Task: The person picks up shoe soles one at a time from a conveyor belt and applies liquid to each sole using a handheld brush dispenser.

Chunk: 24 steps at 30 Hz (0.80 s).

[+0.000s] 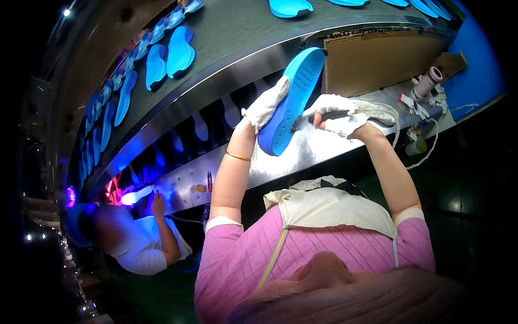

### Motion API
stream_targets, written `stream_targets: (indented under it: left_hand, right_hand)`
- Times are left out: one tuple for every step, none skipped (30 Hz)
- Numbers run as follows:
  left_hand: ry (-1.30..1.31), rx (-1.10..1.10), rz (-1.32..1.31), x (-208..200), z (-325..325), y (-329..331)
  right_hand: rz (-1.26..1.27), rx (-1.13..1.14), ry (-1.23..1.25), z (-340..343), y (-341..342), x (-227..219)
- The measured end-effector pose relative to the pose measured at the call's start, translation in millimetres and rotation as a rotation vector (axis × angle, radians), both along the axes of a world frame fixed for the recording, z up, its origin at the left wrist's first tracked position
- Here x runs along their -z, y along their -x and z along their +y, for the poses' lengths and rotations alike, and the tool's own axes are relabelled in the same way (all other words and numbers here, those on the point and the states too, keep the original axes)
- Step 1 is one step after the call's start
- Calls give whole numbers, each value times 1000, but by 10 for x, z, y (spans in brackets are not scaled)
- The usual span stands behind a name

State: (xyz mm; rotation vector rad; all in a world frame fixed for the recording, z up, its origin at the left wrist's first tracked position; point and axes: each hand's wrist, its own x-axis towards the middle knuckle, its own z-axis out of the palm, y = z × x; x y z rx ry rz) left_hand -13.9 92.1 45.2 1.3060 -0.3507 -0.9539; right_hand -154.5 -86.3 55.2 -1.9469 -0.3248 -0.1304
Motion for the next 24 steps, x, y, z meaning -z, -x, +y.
stream_targets:
  left_hand:
    - [5, 21, 19, 8, 48, -5]
    - [11, 42, 37, 14, 100, -11]
    - [18, 66, 55, 13, 135, -11]
    - [103, 54, 134, 8, 154, -4]
    - [207, 150, 71, 48, 205, -85]
    - [334, -42, 53, 27, 186, -32]
    - [458, -235, 31, -42, 180, 71]
    - [647, -235, 238, -99, 288, 104]
    - [882, -207, 357, -120, 305, 125]
    - [881, -207, 353, -81, 355, 110]
    - [822, -94, 581, 34, 438, 64]
    - [753, 23, 805, 169, 508, 41]
    - [488, -30, 652, 280, 445, 159]
    - [546, 27, 685, 380, 398, 320]
    - [600, 84, 717, 354, 336, 457]
    - [599, 11, 721, 574, 400, 412]
    - [598, -63, 724, 785, 466, 369]
    - [679, -31, 737, 726, 332, 495]
    - [644, -35, 646, 563, 227, 636]
    - [646, -49, 624, 415, 92, 767]
    - [646, -71, 598, 334, 14, 845]
    - [632, -79, 650, 407, -14, 836]
    - [688, 10, 682, 401, -49, 882]
    - [715, 0, 698, 451, -63, 812]
  right_hand:
    - [-79, -39, 163, -19, 18, -42]
    - [176, -56, 69, -14, 46, -93]
    - [175, -53, 67, -44, 56, -94]
    - [104, -23, -23, -98, 65, -87]
    - [32, 7, -112, -128, 72, -90]
    - [120, 3, -321, -140, 89, -151]
    - [158, 41, -414, -153, 129, -179]
    - [105, 78, -434, -133, 152, -188]
    - [49, 108, -454, -97, 183, -200]
    - [47, 147, -490, -76, 205, -160]
    - [44, 186, -525, -47, 218, -86]
    - [21, 246, -566, 1, 249, -12]
    - [-10, 280, -560, 26, 263, 88]
    - [-3, 281, -581, 44, 289, 192]
    - [2, 282, -605, 65, 301, 283]
    - [4, 289, -668, 127, 273, 321]
    - [8, 285, -677, 157, 220, 323]
    - [-39, 357, -630, 102, 211, 304]
    - [-89, 420, -587, 63, 188, 266]
    - [-189, 491, -537, 31, 133, 291]
    - [-325, 562, -418, 67, 44, 242]
    - [-339, 554, -416, 129, 28, 202]
    - [-352, 545, -415, 179, 36, 155]
    - [-342, 534, -304, 233, 22, 155]
